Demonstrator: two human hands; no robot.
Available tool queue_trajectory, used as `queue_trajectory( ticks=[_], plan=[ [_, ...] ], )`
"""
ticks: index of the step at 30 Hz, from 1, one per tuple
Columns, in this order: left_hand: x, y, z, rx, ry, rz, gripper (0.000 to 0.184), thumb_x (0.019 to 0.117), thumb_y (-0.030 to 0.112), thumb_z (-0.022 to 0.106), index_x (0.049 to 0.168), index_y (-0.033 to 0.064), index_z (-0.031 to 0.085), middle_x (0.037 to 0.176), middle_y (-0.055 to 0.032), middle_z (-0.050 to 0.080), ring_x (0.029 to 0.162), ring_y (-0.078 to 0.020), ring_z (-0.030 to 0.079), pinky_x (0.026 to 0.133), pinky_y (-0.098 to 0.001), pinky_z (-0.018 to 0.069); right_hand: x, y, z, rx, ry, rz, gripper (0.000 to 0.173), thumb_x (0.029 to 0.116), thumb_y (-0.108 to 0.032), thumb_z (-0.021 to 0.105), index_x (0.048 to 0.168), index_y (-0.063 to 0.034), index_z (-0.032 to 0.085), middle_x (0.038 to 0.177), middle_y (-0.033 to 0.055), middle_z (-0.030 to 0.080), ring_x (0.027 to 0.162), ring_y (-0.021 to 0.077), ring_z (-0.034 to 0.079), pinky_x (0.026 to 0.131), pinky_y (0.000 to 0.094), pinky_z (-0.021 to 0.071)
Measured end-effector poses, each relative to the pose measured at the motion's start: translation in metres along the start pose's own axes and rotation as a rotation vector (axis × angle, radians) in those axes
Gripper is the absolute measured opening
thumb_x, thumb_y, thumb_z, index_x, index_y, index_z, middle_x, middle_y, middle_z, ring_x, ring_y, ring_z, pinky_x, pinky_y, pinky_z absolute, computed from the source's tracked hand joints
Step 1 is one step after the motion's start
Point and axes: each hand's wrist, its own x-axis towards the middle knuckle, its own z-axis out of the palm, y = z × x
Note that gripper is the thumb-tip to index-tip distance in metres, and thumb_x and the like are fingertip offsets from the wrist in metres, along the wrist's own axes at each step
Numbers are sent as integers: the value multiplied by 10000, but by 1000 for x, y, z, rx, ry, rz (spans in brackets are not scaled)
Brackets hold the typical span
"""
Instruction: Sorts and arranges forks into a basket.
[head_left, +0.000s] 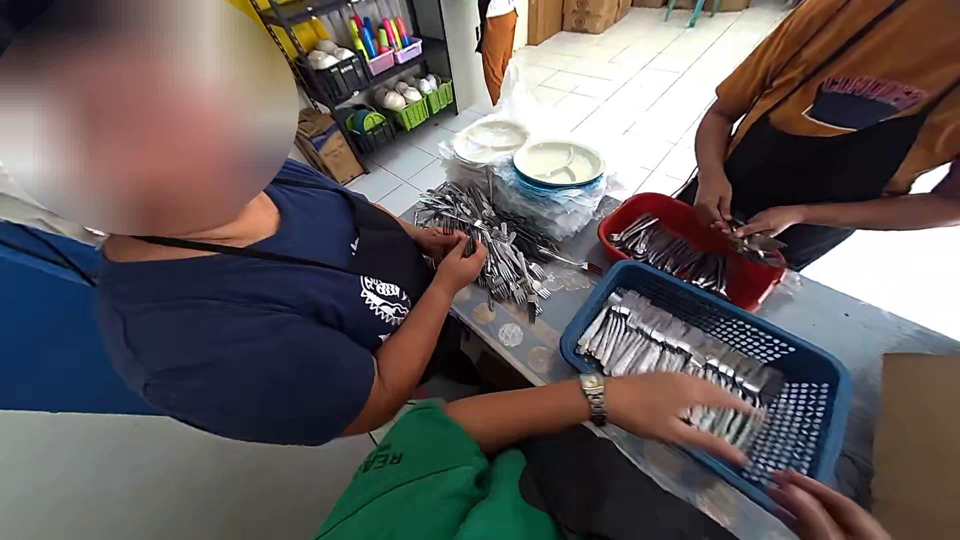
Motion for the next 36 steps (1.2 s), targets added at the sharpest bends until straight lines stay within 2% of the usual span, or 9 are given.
queue_trajectory(
  ticks=[3,7,11,16,22,26,28,31,36],
  plan=[
    [-44,-82,36,415,-47,-437,565,937,224,755,1418,-18,585,1457,-222,581,1418,-407,481,1220,-600,271,19,46,18,-252,-10,137,373,947,-97,674,1232,139,620,1142,275,698,1020,279,706,927,430,577],
    [-85,-108,59,465,47,-473,670,895,325,783,1458,31,569,1514,-178,545,1485,-402,399,1242,-638,184,71,60,-17,-609,-179,96,362,1008,-177,636,1265,77,651,1209,276,691,1155,422,663,1025,588,502],
    [-64,-107,81,410,290,-581,505,987,433,642,1290,35,711,1399,-156,647,1448,-391,456,1247,-645,143,111,93,-34,-757,-203,11,307,1023,-172,588,1208,49,694,1165,254,714,1149,434,665,1011,603,493],
    [-67,-101,86,426,865,-613,208,983,109,652,1069,-52,750,1141,-211,732,1144,-342,681,1051,-510,505,108,141,-20,-841,-252,-285,268,1011,-160,558,1038,31,744,996,238,749,983,456,722,826,623,562],
    [-105,-154,-2,512,935,-973,263,1039,126,579,1173,-60,709,1106,-240,725,1035,-362,708,974,-517,540,105,149,-22,-842,116,-416,284,986,-179,551,966,21,751,852,208,743,806,410,733,668,539,569],
    [-101,-209,-43,90,1095,-1296,408,1068,239,571,1313,-85,607,1188,-277,691,1079,-373,687,994,-518,516,105,147,-20,-884,216,-362,301,991,-186,539,939,22,750,812,207,734,764,396,728,648,519,555],
    [-97,-236,-49,-165,1215,-1341,506,1080,340,550,1376,-70,534,1162,-269,679,931,-333,709,845,-474,587,106,145,-19,-914,237,-341,307,992,-192,532,941,22,747,813,211,732,762,398,727,642,522,550],
    [-87,-252,-55,-276,1205,-1374,540,1075,385,550,1370,-68,546,1190,-295,649,947,-370,688,854,-514,577,104,145,-16,-949,268,-292,305,998,-182,535,956,36,745,828,226,732,773,413,727,657,536,554],
    [-67,-243,-51,-411,1093,-1351,426,1084,297,552,1294,-73,553,1057,-224,669,784,-233,687,739,-383,595,105,143,-12,-990,317,-233,304,994,-177,529,951,36,742,815,228,728,770,416,725,662,540,548]
  ],
)
